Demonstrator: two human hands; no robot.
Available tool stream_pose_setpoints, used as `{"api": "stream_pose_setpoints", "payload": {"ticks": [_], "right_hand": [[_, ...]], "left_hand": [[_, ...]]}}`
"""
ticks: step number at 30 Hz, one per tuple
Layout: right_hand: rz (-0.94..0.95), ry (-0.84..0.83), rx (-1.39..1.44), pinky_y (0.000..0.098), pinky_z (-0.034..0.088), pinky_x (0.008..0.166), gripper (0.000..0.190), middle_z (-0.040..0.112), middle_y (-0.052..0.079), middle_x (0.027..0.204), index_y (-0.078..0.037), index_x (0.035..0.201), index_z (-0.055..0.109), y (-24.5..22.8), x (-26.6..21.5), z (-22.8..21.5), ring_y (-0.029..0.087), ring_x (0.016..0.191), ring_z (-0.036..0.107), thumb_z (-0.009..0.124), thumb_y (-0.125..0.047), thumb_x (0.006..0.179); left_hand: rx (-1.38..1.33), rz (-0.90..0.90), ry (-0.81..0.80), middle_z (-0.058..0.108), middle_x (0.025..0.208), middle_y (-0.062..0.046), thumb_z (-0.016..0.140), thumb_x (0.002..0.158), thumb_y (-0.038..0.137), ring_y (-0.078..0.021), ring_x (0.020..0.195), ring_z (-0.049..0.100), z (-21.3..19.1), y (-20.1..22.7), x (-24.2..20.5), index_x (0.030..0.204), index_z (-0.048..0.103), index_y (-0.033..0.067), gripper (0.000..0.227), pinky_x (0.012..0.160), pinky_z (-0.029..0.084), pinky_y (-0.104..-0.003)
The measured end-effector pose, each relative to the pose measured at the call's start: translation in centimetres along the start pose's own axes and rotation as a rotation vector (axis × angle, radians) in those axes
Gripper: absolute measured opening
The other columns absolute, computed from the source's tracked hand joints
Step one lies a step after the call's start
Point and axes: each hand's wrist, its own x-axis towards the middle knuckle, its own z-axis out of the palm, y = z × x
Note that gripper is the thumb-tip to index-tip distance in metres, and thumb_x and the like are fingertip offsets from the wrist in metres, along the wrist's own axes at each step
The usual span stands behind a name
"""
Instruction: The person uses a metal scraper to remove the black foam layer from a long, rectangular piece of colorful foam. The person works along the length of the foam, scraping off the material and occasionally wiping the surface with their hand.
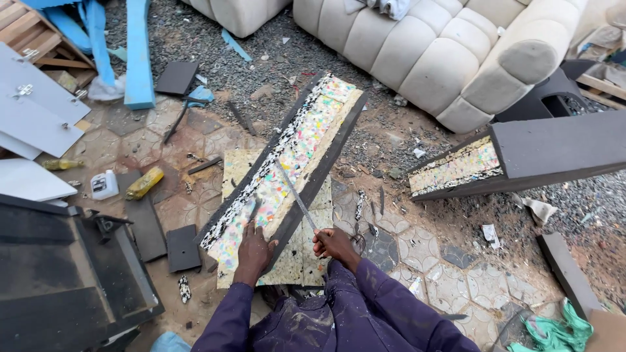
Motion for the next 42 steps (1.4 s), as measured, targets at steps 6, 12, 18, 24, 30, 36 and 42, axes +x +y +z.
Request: {"api": "stream_pose_setpoints", "payload": {"ticks": [6, 12, 18, 24, 30, 36, 42], "right_hand": [[-0.104, -0.029, -0.037, 0.0296, 0.064, 0.061, 0.033, 0.076, 0.016, 0.072, -0.002, 0.112, 0.071, 0.0, 0.0, -0.2, 0.024, 0.067, 0.08, 0.061, -0.032, 0.103], [-0.409, -0.053, 0.074, 0.0328, 0.062, 0.078, 0.036, 0.077, 0.017, 0.106, -0.001, 0.125, 0.07, -2.4, -1.0, 0.7, 0.025, 0.106, 0.071, 0.06, -0.032, 0.108], [-0.133, -0.035, -0.056, 0.031, 0.064, 0.068, 0.034, 0.08, 0.015, 0.087, -0.003, 0.108, 0.074, 2.9, 3.0, -0.4, 0.024, 0.084, 0.081, 0.069, -0.035, 0.101], [-0.022, -0.03, -0.035, 0.024, 0.06, 0.063, 0.026, 0.078, 0.012, 0.084, -0.006, 0.109, 0.069, 2.5, 1.0, -0.1, 0.02, 0.077, 0.079, 0.063, -0.03, 0.103], [0.003, -0.075, -0.07, 0.0226, 0.059, 0.062, 0.025, 0.078, 0.01, 0.08, -0.008, 0.109, 0.069, 2.9, 0.6, 1.3, 0.017, 0.073, 0.078, 0.058, -0.03, 0.103], [0.016, -0.079, -0.078, 0.0229, 0.059, 0.061, 0.026, 0.077, 0.01, 0.079, -0.007, 0.106, 0.069, 2.9, -0.5, 2.0, 0.017, 0.071, 0.079, 0.058, -0.029, 0.104], [0.02, -0.06, -0.093, 0.0231, 0.059, 0.06, 0.03, 0.078, 0.012, 0.077, -0.006, 0.11, 0.068, 3.2, -2.1, 4.3, 0.017, 0.068, 0.078, 0.057, -0.032, 0.102]], "left_hand": [[0.018, 0.0, 0.003, 0.034, 0.17, -0.025, 0.062, 0.106, 0.058, -0.0438, 0.161, 0.03, 1.2, -0.8, 1.1, 0.156, 0.049, 0.0, 0.078, 0.117, 0.058, -0.053], [0.022, 0.012, 0.032, 0.034, 0.168, -0.026, 0.063, 0.106, 0.055, -0.045, 0.16, 0.031, 1.0, -0.7, 1.1, 0.154, 0.049, -0.0011, 0.075, 0.115, 0.059, -0.053], [-0.003, 0.019, 0.03, 0.033, 0.169, -0.026, 0.065, 0.107, 0.052, -0.0456, 0.16, 0.03, 2.2, -1.4, 1.8, 0.155, 0.048, -0.002, 0.074, 0.115, 0.059, -0.055], [-0.141, 0.027, 0.095, 0.036, 0.169, -0.02, 0.062, 0.109, 0.051, -0.0433, 0.158, 0.036, 4.9, -4.2, 2.2, 0.154, 0.053, 0.0026, 0.067, 0.116, 0.059, -0.055], [-0.242, 0.022, 0.235, 0.041, 0.165, -0.018, 0.056, 0.114, 0.039, -0.0422, 0.152, 0.045, 0.6, -4.0, -2.0, 0.151, 0.053, 0.0052, 0.051, 0.113, 0.063, -0.055], [-0.145, 0.006, 0.195, 0.038, 0.167, -0.019, 0.066, 0.109, 0.039, -0.0424, 0.156, 0.039, 3.3, -7.3, -1.9, 0.152, 0.053, 0.0009, 0.059, 0.116, 0.062, -0.053], [-0.123, 0.011, 0.083, 0.033, 0.17, -0.02, 0.066, 0.108, 0.042, -0.0414, 0.161, 0.029, 3.0, -7.6, -0.4, 0.155, 0.049, 0.0007, 0.064, 0.122, 0.057, -0.051]]}}
